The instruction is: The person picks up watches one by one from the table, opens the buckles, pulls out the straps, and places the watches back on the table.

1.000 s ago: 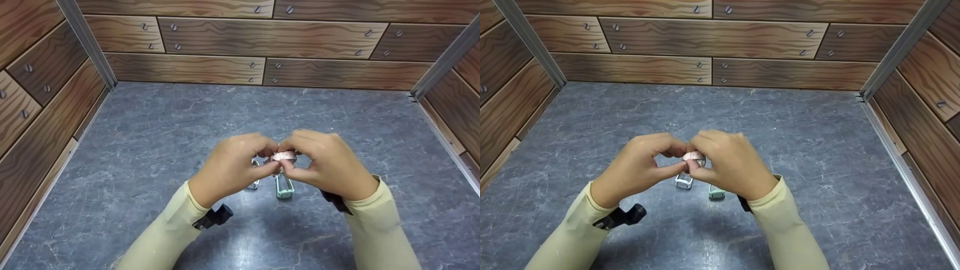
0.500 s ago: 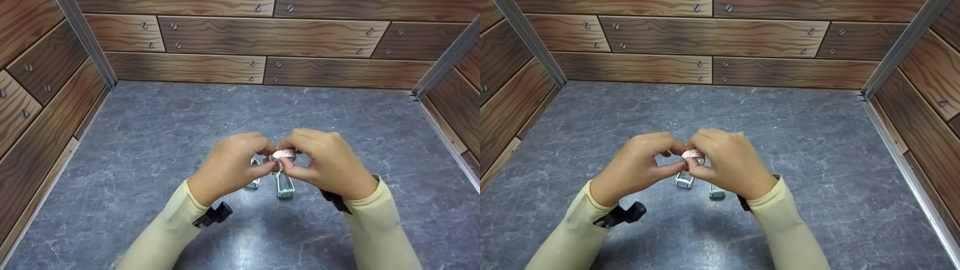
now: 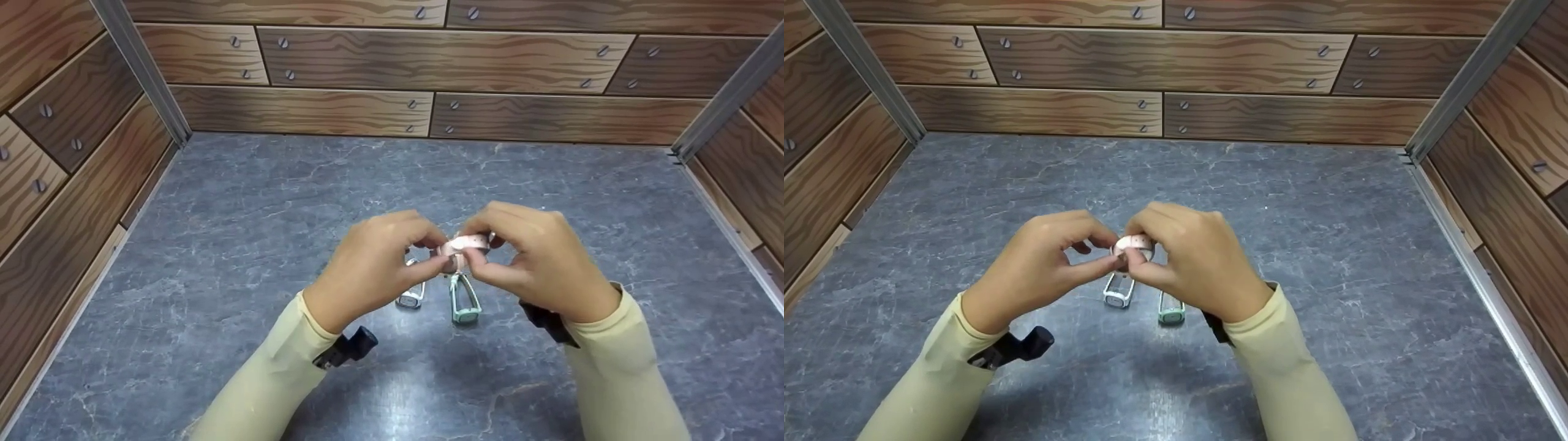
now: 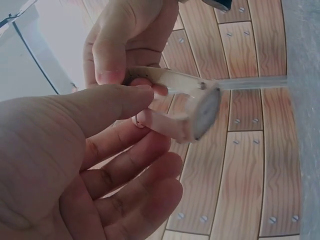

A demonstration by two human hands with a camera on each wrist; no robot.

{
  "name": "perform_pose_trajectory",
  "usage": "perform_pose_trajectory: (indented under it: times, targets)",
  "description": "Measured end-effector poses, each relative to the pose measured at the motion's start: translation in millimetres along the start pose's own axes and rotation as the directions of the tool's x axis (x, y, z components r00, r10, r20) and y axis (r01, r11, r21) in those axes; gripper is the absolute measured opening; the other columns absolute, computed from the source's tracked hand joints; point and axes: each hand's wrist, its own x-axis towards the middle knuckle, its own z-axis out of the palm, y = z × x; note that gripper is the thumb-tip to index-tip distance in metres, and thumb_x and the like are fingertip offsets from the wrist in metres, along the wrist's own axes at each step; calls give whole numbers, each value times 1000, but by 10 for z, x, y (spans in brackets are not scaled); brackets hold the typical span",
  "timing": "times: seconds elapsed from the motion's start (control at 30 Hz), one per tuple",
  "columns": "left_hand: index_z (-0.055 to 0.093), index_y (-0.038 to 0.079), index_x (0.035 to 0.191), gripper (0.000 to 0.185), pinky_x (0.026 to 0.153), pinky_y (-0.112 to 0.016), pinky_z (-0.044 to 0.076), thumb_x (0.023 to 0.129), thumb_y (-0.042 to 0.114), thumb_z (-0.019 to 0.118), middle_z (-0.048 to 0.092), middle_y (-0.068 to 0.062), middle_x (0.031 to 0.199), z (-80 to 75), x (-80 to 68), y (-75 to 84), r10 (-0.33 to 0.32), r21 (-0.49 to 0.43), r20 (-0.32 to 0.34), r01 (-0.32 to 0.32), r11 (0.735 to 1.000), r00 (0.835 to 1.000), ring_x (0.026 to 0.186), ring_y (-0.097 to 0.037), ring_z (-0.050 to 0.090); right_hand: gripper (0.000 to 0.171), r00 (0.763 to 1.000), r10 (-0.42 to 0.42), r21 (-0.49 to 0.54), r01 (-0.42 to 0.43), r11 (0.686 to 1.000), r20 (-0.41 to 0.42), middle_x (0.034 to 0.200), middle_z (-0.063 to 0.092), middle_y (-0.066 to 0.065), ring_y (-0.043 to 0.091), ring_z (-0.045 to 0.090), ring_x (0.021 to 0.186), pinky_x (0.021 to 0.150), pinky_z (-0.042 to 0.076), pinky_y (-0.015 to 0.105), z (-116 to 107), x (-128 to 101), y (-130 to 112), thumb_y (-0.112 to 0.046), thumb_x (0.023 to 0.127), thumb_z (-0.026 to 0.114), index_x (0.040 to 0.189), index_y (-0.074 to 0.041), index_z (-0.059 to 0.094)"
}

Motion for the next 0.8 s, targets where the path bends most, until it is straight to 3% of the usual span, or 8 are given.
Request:
perform_pose_trajectory:
  times: [0.23,0.4,0.53,0.63,0.8]
  targets:
    - [77,19,97,16,80,-26,54,95,35,77,73,8,97,-45,-5,-6,-66,-11,8,66,998,998,90,-7,67,11,999,15,12,-14,1000,-43,83,67,-5,6,62,73,70,52,13,4,12,-6,0,83,68,89,-9,70]
    - [79,20,99,13,78,-28,54,94,32,78,71,8,97,-57,-2,-6,-133,23,101,131,991,986,91,-8,66,8,999,20,7,-19,1000,-42,83,68,-3,7,62,72,68,52,14,9,9,10,-3,86,67,90,-9,70]
    - [79,19,97,11,77,-29,55,94,30,78,73,8,97,-32,10,-19,-128,42,149,123,992,981,91,-9,67,6,999,33,10,-34,999,25,88,69,-5,5,64,77,71,54,17,-1,-7,24,-6,91,69,95,-10,71]
    - [79,18,96,9,79,-29,56,94,27,79,74,8,97,-25,12,-24,-89,26,111,87,996,990,91,-9,68,17,996,61,56,-64,996,61,96,72,-6,7,65,82,75,55,19,-25,-20,19,0,91,71,105,-10,72]
    - [79,17,98,7,75,-22,56,94,23,79,75,7,98,-40,1,-20,-36,-47,-14,35,998,999,93,-8,70,29,994,105,156,-104,982,5,105,74,0,11,67,89,80,56,21,-60,-10,-14,6,88,70,114,-8,73]
